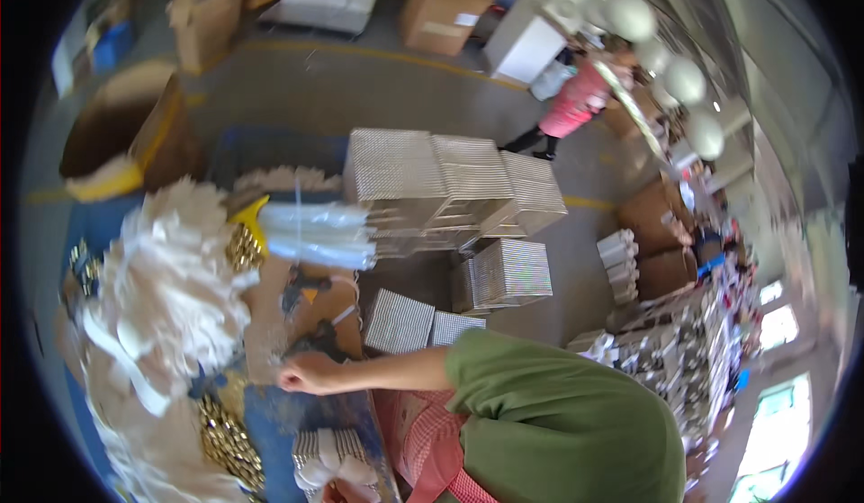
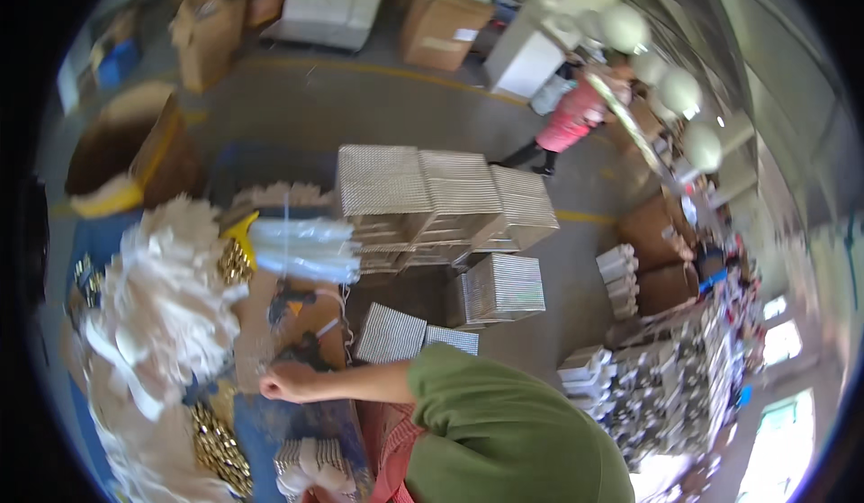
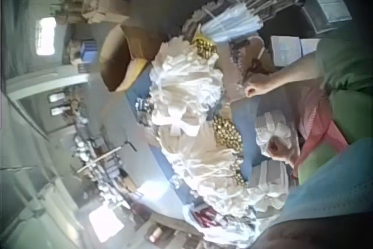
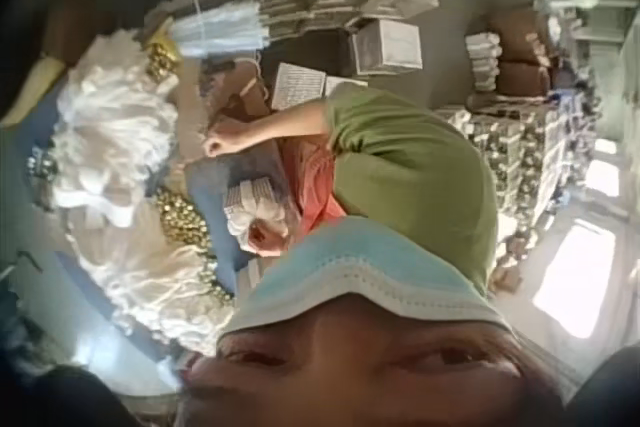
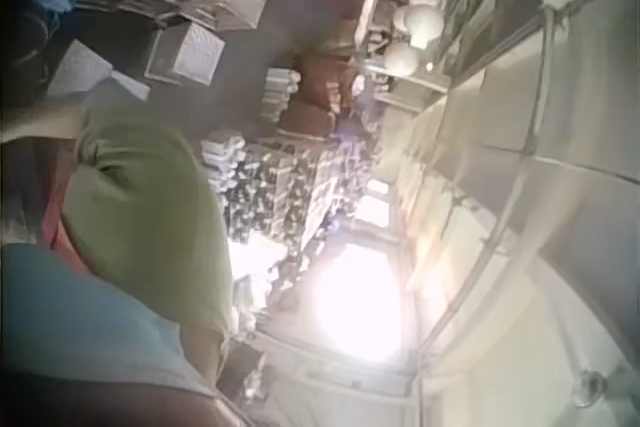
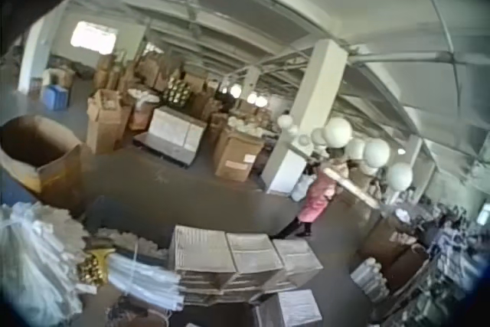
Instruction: The person is assembling decorative gift boxes by gluing ribbons and bells onto them using a hot glue gun.
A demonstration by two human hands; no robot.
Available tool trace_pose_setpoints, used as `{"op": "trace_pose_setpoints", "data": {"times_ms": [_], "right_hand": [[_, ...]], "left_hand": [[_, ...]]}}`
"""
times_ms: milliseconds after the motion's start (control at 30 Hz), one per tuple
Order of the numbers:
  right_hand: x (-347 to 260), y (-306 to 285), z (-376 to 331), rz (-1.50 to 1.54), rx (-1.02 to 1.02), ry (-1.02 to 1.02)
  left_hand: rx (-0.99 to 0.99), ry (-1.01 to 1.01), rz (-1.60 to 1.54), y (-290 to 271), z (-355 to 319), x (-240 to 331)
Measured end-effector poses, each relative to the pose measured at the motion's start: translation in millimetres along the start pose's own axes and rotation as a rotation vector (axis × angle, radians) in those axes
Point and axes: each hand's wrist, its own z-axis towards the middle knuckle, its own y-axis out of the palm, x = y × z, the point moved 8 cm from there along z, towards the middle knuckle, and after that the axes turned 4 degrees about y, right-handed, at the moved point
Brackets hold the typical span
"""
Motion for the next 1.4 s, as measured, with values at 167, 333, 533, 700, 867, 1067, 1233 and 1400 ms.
{"op": "trace_pose_setpoints", "data": {"times_ms": [167,333,533,700,867,1067,1233,1400], "right_hand": [[46.8,-35.1,-115.8,-0.015,0.185,0.188],[51.5,-11.1,-156.6,0.034,0.132,0.2],[-21.2,-8.9,-89.7,0.235,0.139,-0.017],[-52.3,24.4,-46.6,-0.043,-0.047,0.015],[-14.7,50.7,-25.5,-0.198,-0.216,0.087],[-20.9,74.2,-8.6,-0.438,-0.369,0.085],[-6.5,84.7,12.5,-0.485,-0.373,0.033],[-3.8,97.4,36.4,-0.492,-0.447,-0.003]], "left_hand": [[-0.094,0.138,-0.249,12.0,-4.7,-23.7],[-0.022,0.048,-0.298,-0.9,4.8,-102.3],[-0.087,-0.12,-0.207,12.5,0.2,-70.7],[0.147,0.097,0.025,-18.7,-13.8,-52.1],[0.184,0.051,-0.002,-25.0,-22.2,-47.6],[0.203,0.029,0.029,-27.4,-24.1,-46.2],[0.153,-0.055,-0.038,-24.4,-24.2,-41.1],[0.163,-0.095,-0.047,-22.9,-24.0,-43.0]]}}
